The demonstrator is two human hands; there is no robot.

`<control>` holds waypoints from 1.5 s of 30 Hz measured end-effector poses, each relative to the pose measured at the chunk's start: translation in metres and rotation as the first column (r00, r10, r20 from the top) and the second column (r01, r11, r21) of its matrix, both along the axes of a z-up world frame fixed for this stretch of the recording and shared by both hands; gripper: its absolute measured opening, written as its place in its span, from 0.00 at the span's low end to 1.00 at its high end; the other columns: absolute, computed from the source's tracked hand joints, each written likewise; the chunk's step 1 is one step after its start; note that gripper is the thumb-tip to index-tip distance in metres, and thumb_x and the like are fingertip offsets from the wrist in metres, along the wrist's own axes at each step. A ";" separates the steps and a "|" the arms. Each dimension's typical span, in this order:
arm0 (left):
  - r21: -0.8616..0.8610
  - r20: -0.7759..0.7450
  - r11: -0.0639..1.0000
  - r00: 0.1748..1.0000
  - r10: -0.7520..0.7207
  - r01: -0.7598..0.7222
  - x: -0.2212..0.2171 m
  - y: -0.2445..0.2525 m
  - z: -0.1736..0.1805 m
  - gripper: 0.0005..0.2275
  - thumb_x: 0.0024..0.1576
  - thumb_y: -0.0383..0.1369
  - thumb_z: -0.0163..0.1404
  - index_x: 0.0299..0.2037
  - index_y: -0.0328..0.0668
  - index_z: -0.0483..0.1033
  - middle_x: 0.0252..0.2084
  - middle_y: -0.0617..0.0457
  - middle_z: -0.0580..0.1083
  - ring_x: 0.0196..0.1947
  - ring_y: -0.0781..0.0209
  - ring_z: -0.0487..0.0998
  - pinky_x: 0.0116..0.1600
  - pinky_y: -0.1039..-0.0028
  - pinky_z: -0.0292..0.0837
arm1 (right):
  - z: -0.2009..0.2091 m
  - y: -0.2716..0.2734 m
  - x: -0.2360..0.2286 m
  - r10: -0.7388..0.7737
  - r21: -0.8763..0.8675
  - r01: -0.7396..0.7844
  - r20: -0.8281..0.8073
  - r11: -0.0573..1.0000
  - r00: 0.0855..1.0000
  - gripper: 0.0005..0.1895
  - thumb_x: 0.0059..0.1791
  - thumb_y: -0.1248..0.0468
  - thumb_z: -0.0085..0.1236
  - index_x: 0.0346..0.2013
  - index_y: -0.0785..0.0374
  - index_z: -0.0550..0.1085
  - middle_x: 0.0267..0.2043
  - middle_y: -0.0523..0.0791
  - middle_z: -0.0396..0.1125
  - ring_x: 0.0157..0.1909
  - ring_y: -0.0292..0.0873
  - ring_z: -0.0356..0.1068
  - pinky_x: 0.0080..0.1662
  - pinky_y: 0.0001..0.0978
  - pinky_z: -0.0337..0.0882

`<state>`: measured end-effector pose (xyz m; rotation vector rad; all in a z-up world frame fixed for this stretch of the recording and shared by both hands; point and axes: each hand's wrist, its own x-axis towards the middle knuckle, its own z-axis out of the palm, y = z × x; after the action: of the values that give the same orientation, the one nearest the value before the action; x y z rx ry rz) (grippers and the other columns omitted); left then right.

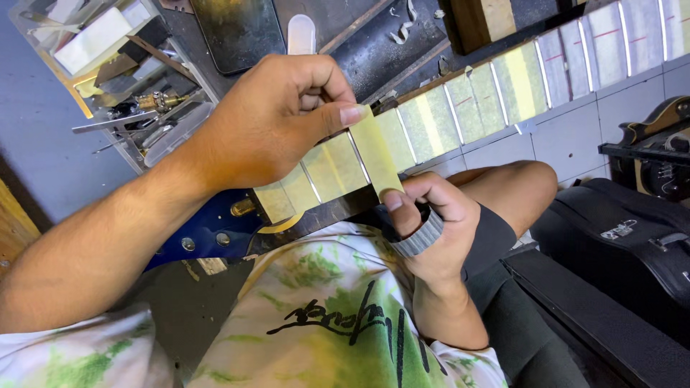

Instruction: The person sands the taped fretboard of a guitar neck using a sanding strip. They repeatedly rub the sanding strip along the fretboard, remove pieces of tape to check the surface, and continue sanding.

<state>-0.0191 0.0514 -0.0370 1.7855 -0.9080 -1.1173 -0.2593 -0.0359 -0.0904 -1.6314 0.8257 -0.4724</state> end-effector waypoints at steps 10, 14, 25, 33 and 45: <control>0.037 0.013 0.999 1.000 0.002 -0.002 0.001 0.000 0.001 0.11 0.69 0.37 0.56 0.34 0.50 0.75 0.18 0.67 0.58 0.20 0.76 0.52 0.26 0.77 0.45 | -0.001 0.002 0.001 -0.006 -0.014 0.006 0.007 1.000 1.000 0.10 0.52 0.69 0.64 0.27 0.60 0.74 0.24 0.37 0.64 0.27 0.29 0.57 0.32 0.23 0.56; 0.044 0.031 0.999 1.000 -0.003 0.002 0.001 0.001 0.002 0.11 0.69 0.38 0.56 0.33 0.50 0.74 0.17 0.67 0.58 0.20 0.75 0.52 0.26 0.76 0.46 | 0.001 0.002 0.001 0.002 -0.032 -0.002 -0.008 0.999 1.000 0.10 0.52 0.68 0.63 0.27 0.59 0.74 0.23 0.36 0.63 0.27 0.29 0.56 0.32 0.24 0.56; 0.044 0.020 0.999 1.000 0.006 -0.007 0.001 0.000 0.003 0.12 0.69 0.38 0.55 0.33 0.49 0.75 0.18 0.67 0.58 0.20 0.76 0.52 0.26 0.77 0.46 | -0.006 0.002 -0.001 0.004 -0.043 -0.004 -0.015 0.999 1.000 0.10 0.51 0.68 0.63 0.26 0.59 0.72 0.24 0.36 0.61 0.27 0.30 0.54 0.32 0.25 0.54; 0.058 0.034 0.998 0.999 0.009 -0.011 0.000 0.000 -0.002 0.12 0.69 0.38 0.56 0.33 0.49 0.75 0.20 0.67 0.62 0.21 0.77 0.56 0.26 0.78 0.50 | -0.012 0.000 0.004 0.020 0.021 -0.021 0.031 1.000 0.999 0.10 0.52 0.67 0.62 0.27 0.60 0.72 0.24 0.37 0.63 0.27 0.30 0.57 0.32 0.25 0.58; -0.011 0.305 1.000 0.952 0.004 -0.001 0.000 0.007 0.011 0.13 0.70 0.42 0.54 0.45 0.40 0.70 0.32 0.56 0.71 0.29 0.67 0.69 0.33 0.70 0.65 | -0.023 -0.002 -0.006 0.027 0.003 -0.028 0.127 1.000 0.992 0.08 0.55 0.62 0.62 0.34 0.59 0.74 0.29 0.37 0.67 0.30 0.31 0.64 0.33 0.24 0.65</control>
<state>-0.0190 0.0579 -0.0264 1.9841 -1.0887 -0.8448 -0.2657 -0.0380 -0.1132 -1.5890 0.7084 -0.5486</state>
